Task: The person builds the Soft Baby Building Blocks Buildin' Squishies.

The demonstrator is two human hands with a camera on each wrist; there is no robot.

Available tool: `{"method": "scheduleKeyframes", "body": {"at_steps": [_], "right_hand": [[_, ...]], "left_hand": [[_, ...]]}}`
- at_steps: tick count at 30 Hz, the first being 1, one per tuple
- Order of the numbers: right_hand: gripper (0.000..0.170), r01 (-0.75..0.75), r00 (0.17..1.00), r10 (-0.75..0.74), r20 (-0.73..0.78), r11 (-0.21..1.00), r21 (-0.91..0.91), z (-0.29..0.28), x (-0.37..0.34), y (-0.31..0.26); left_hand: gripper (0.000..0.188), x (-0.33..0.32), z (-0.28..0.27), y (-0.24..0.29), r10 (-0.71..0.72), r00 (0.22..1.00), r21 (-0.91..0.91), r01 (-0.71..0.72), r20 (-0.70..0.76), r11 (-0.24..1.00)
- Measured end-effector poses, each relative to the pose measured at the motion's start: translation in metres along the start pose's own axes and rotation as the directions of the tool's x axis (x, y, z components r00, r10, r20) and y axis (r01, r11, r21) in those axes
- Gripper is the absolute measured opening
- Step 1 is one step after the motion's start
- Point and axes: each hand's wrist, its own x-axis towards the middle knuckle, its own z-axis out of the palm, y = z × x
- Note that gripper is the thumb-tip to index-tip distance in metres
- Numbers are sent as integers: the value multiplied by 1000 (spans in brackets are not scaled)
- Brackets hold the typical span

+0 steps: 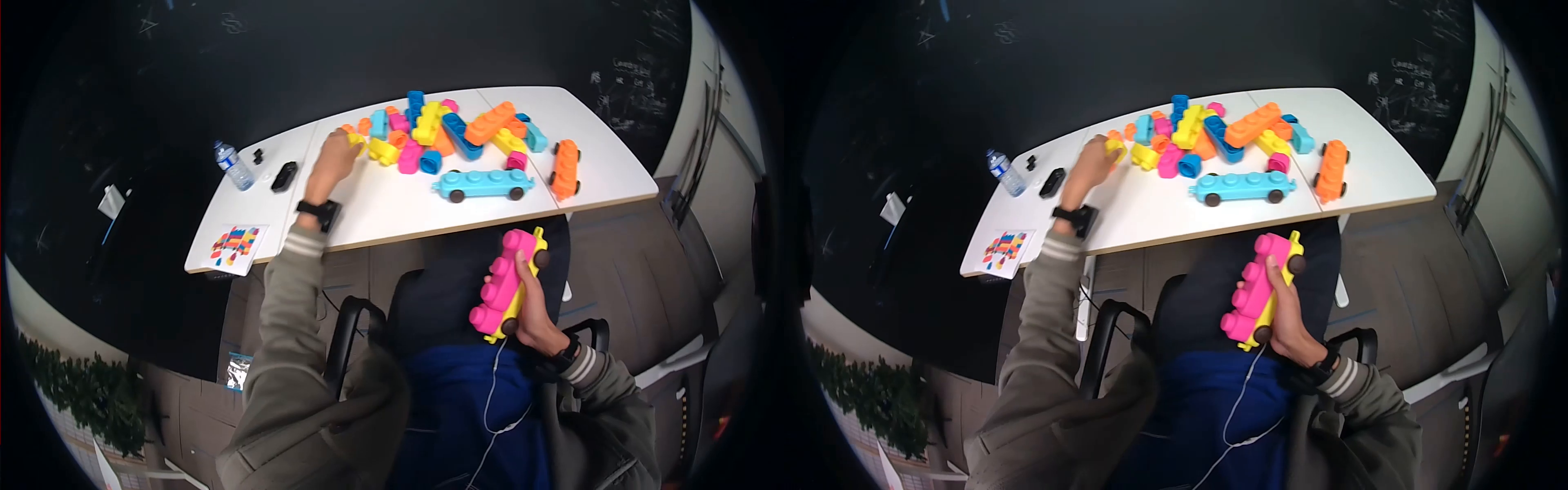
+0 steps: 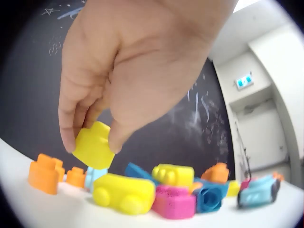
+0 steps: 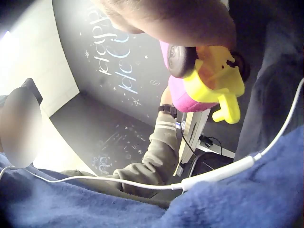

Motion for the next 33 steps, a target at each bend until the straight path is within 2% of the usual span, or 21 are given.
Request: {"method": "scheduleKeyframes", "body": {"at_steps": [1,2,3,5,7,8,9,10,13,16,20,23,28,33], "right_hand": [[44,-5,1000,5,6,1000,20,-1,0,1],[44,-8,1000,7,27,999,37,-1,1,1],[43,-14,999,12,46,999,53,-1,1,1],[43,0,999,-2,36,998,70,3,-1,-1],[44,-11,999,8,51,998,64,4,-4,-3],[45,8,998,-11,55,998,55,3,-6,-3],[46,32,997,-35,67,998,46,3,-6,-4],[47,41,996,-43,76,999,26,2,-7,-4],[47,108,993,-108,53,994,8,-1,-6,-2],[47,129,990,-129,62,992,8,1,-7,-2],[45,141,988,-138,65,989,-42,0,-6,1],[45,150,988,-149,29,987,-57,1,-5,0],[45,186,983,-186,14,982,-33,-3,-3,5],[44,228,974,-228,11,973,-41,-4,-2,7]], "left_hand": [[48,-16,-21,22,-196,981,-290,189,6,938],[45,-34,-35,42,-163,985,-460,168,51,872],[42,-53,-46,62,-125,987,-615,158,96,773],[37,-88,-56,106,68,991,-734,41,118,678],[34,-128,-66,159,220,949,-795,48,225,604],[35,-143,-66,179,292,904,-840,121,314,529],[36,-154,-63,194,368,847,-867,195,385,458],[36,-162,-53,205,428,840,-891,132,333,434],[41,-170,-41,221,468,842,-865,-4,268,502],[45,-169,-32,222,502,840,-884,-61,205,464],[44,-172,-27,223,497,839,-923,18,223,384],[44,-175,-29,227,466,841,-920,86,273,383],[43,-180,-29,236,460,828,-906,128,322,403],[41,-185,-20,246,410,867,-927,139,283,348]]}}
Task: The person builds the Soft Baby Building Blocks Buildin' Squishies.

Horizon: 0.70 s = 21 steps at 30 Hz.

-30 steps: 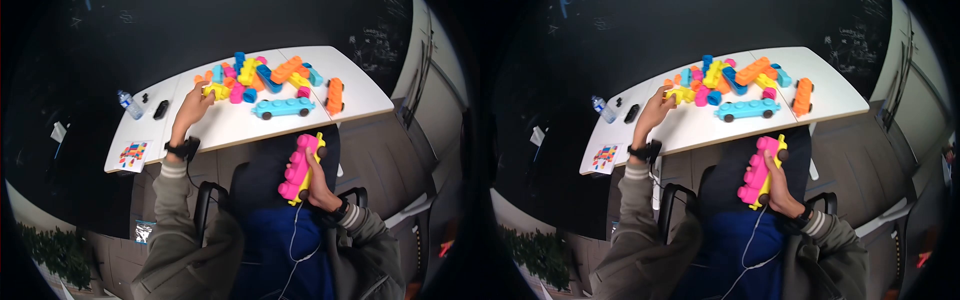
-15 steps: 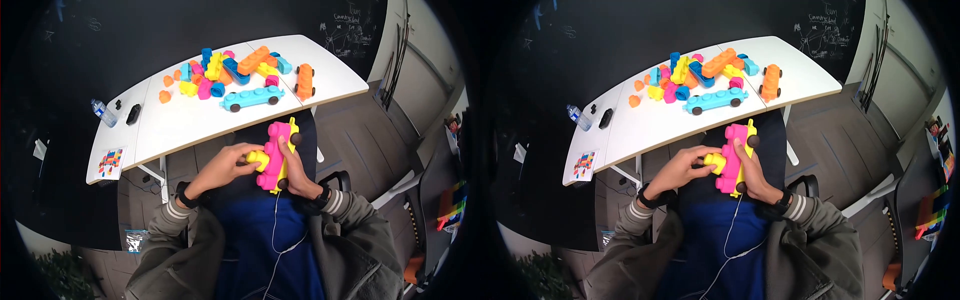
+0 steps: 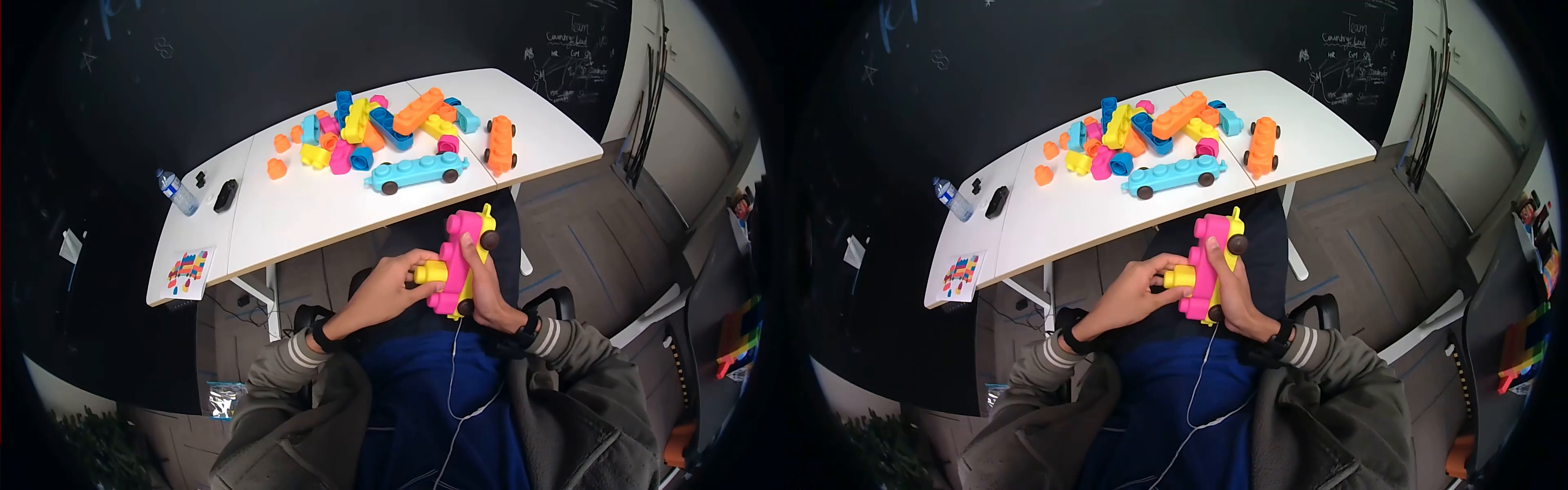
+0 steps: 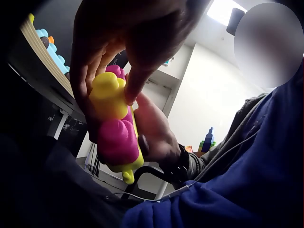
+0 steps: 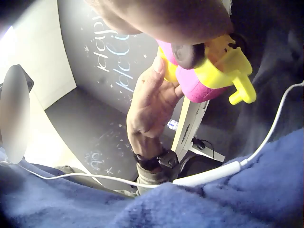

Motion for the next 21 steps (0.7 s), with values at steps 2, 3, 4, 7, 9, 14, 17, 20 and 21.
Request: {"method": "scheduleKeyframes", "body": {"at_steps": [2,3,4,7,9,14,17,20,21], "right_hand": [[44,-24,1000,24,2,1000,-5,0,-2,-5],[44,-23,1000,23,13,1000,0,1,-4,-7],[44,-6,1000,6,-4,1000,-2,4,-6,-8],[42,42,999,-42,-9,999,-9,0,-2,2],[42,69,997,-70,-13,997,-31,4,-5,-2],[45,197,980,-199,-2,970,-142,-7,-1,2],[48,206,978,-207,7,969,-134,-13,0,4],[51,233,971,-237,-11,962,-140,-11,-1,0],[52,252,966,-257,-17,956,-150,-8,-2,-2]], "left_hand": [[40,0,3,2,3,1000,53,-1,-21,999],[39,1,3,3,4,999,102,1,-45,995],[39,2,4,4,-3,998,113,9,-58,993],[39,-2,6,4,35,994,210,-14,-99,978],[40,-2,9,4,52,989,236,-18,-137,971],[41,2,10,-3,138,974,206,-100,-179,973],[46,5,10,-4,203,964,164,-175,-173,971],[55,9,5,-1,318,939,230,-283,-133,931],[55,12,4,-1,316,940,234,-280,-131,931]]}}
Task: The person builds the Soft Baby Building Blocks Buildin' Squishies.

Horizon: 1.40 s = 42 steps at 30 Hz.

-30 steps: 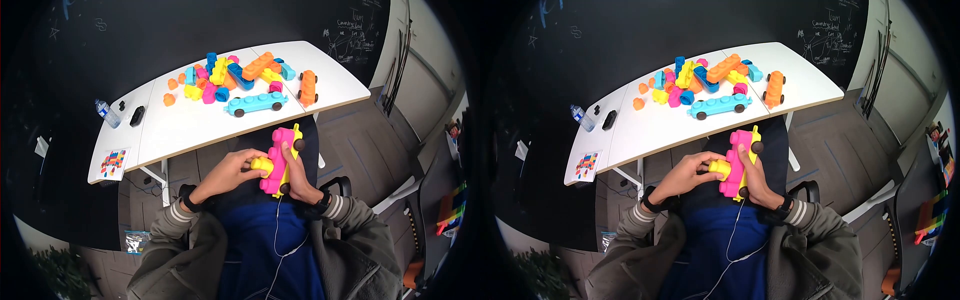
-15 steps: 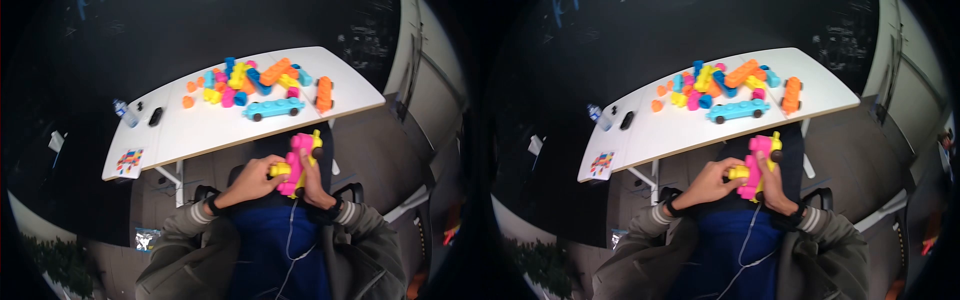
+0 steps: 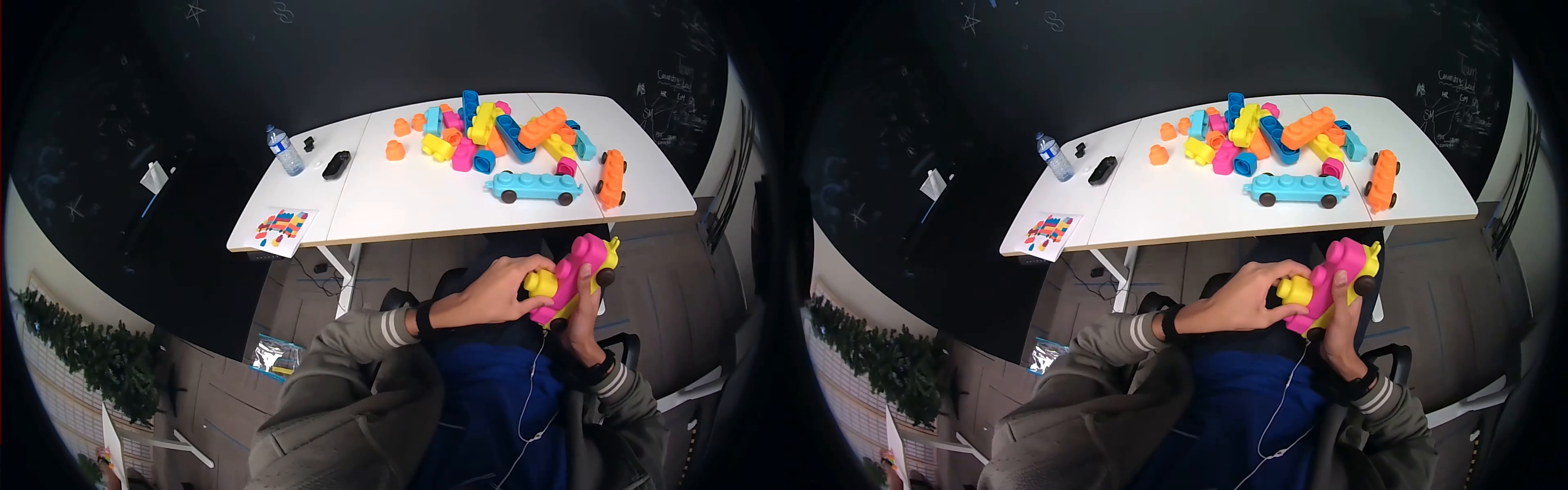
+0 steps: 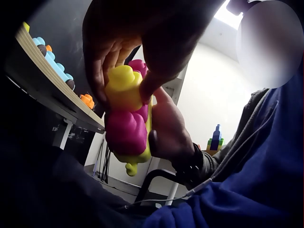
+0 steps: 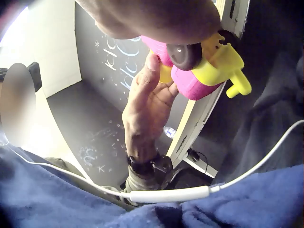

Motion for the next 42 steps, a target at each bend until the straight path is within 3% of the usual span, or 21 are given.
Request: {"method": "scheduleKeyframes", "body": {"at_steps": [2,3,5,7,8,9,10,11,13,15,20,23,25,27,28,31,32,33,37,38,42], "right_hand": [[55,6,1000,-6,-4,1000,0,-2,1,0],[55,4,1000,-4,-6,1000,-1,0,0,-1],[50,-27,999,31,-27,991,134,5,-3,-8],[49,-12,1000,11,10,993,116,-4,-1,3],[48,-21,1000,20,10,994,104,-7,0,6],[47,-30,1000,28,13,995,93,-8,1,9],[44,-74,997,72,26,992,105,-9,2,8],[43,-97,995,94,29,988,119,-6,1,5],[43,-113,994,112,15,987,115,3,-1,-2],[43,-125,992,123,28,987,103,2,-1,-1],[43,-152,988,149,28,981,118,6,0,-2],[44,-167,986,162,47,976,138,8,0,-7],[44,-167,986,161,47,975,147,6,1,-6],[43,-164,986,159,43,974,153,5,4,-3],[43,-167,986,164,34,973,160,5,4,-2],[42,-185,982,186,7,968,173,5,4,-3],[43,-196,980,198,14,961,195,7,4,-5],[43,-210,977,211,18,954,216,8,3,-7],[46,-273,962,268,56,924,267,8,2,-8],[46,-280,960,276,55,924,260,8,1,-10],[53,-241,971,233,61,921,307,7,0,-11]], "left_hand": [[68,14,-8,3,71,992,-25,-69,104,997],[81,23,-23,7,26,973,19,-32,228,999],[81,50,-60,-1,12,916,31,-27,402,999],[67,94,-113,17,-423,816,274,335,395,901],[49,118,-138,-13,-301,899,186,251,319,950],[45,138,-168,-42,-332,907,185,291,259,939],[52,151,-193,-55,-332,929,325,266,167,908],[58,166,-214,-87,-383,922,597,334,-48,729],[62,175,-251,-182,-248,931,806,357,-267,473],[64,183,-268,-222,-512,777,712,588,-367,383],[58,167,-251,-243,-502,679,599,725,-536,341],[54,162,-252,-246,-445,741,667,660,-502,346],[51,166,-260,-255,-460,729,653,673,-506,347],[53,168,-278,-272,-426,771,569,637,-473,520],[53,168,-275,-264,-309,806,585,583,-505,564],[45,153,-251,-203,-1,906,681,319,-423,659],[44,143,-231,-170,77,901,640,241,-427,730],[44,129,-198,-111,24,897,515,231,-441,826],[45,68,-102,-7,101,969,342,-18,-226,940],[45,54,-79,6,57,974,291,10,-221,957],[48,25,-26,25,167,982,284,-138,-84,949]]}}
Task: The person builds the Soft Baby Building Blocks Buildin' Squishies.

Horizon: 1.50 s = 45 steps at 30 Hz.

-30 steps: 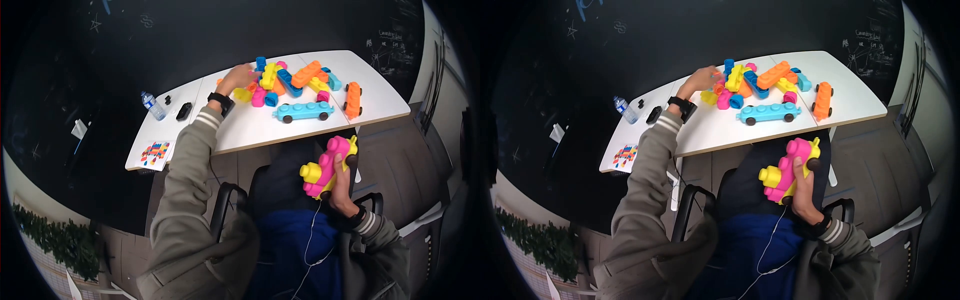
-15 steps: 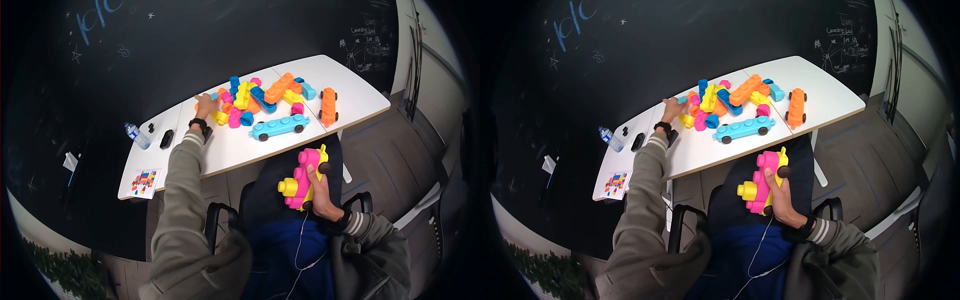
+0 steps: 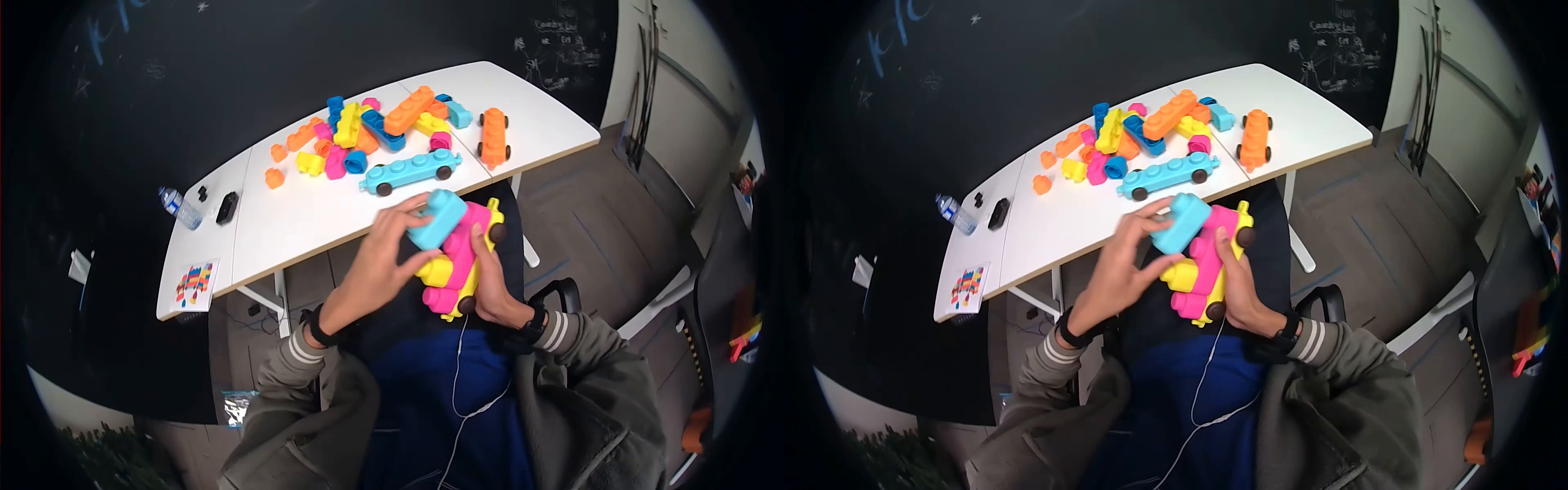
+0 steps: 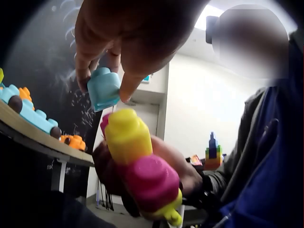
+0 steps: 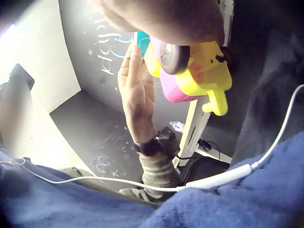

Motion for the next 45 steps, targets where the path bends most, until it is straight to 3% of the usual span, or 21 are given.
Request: {"method": "scheduleKeyframes", "body": {"at_steps": [1,3,5,7,9,11,13,17,19,21,23,24,25,27,28,30,31,33,35,41,45], "right_hand": [[55,45,999,-45,-6,999,2,2,1,3],[59,-17,1000,19,24,998,-54,-2,-1,0],[61,-32,999,35,39,996,-80,0,-1,-2],[61,15,1000,-17,-13,995,-101,6,-1,0],[59,18,999,-12,41,990,-139,5,-4,-1],[58,29,999,-22,42,982,-187,-6,2,6],[58,37,997,-23,74,978,-205,-11,3,10],[56,78,997,-72,38,973,-219,-7,3,13],[55,105,994,-102,24,956,-275,-10,3,11],[56,99,995,-98,20,958,-270,-5,-1,7],[58,106,993,-87,86,962,-253,-6,-2,6],[58,105,993,-86,86,962,-250,-6,-3,7],[59,107,993,-93,69,965,-240,-5,-4,9],[61,109,994,-100,51,968,-228,-4,-6,10],[61,97,995,-85,60,965,-244,-4,-7,9],[61,95,995,-81,64,962,-257,-8,-6,10],[59,114,993,-98,73,953,-281,-16,-3,15],[57,137,990,-121,71,941,-310,-26,0,21],[54,129,987,-88,138,934,-333,-34,1,23],[53,170,983,-135,123,919,-355,-21,-5,19],[52,184,981,-150,122,919,-348,-17,-10,19]], "left_hand": [[49,-3,3,3,28,999,-9,-28,19,1000],[49,-9,9,-4,-26,1000,-152,27,7,988],[39,-11,8,4,-92,996,-194,92,6,977],[29,-13,13,-5,-176,984,-397,170,20,902],[23,-15,20,-13,-229,973,-568,171,-31,805],[35,-16,20,-13,-331,943,-581,261,-16,771],[51,-15,16,-10,-398,917,-482,354,12,802],[65,-20,19,-8,-351,936,-530,296,-4,795],[71,-18,19,-2,-384,904,-454,426,186,783],[66,-20,30,-2,-351,922,-458,387,165,800],[62,-20,41,-5,-213,976,-384,177,-51,906],[56,-21,43,-6,-156,984,-337,119,-85,934],[56,-20,41,-7,-157,984,-335,120,-83,934],[52,-18,38,-8,-262,959,-509,278,103,815],[52,-19,36,-7,-260,960,-508,278,107,815],[52,-22,32,-5,-313,940,-320,340,133,884],[52,-22,31,-4,-308,942,-324,336,137,884],[52,-22,28,0,-290,954,-153,299,80,942],[51,-22,24,5,-270,960,-168,278,71,946],[53,-19,18,12,-262,963,-173,269,64,947],[52,-23,23,22,-261,964,-27,263,42,965]]}}
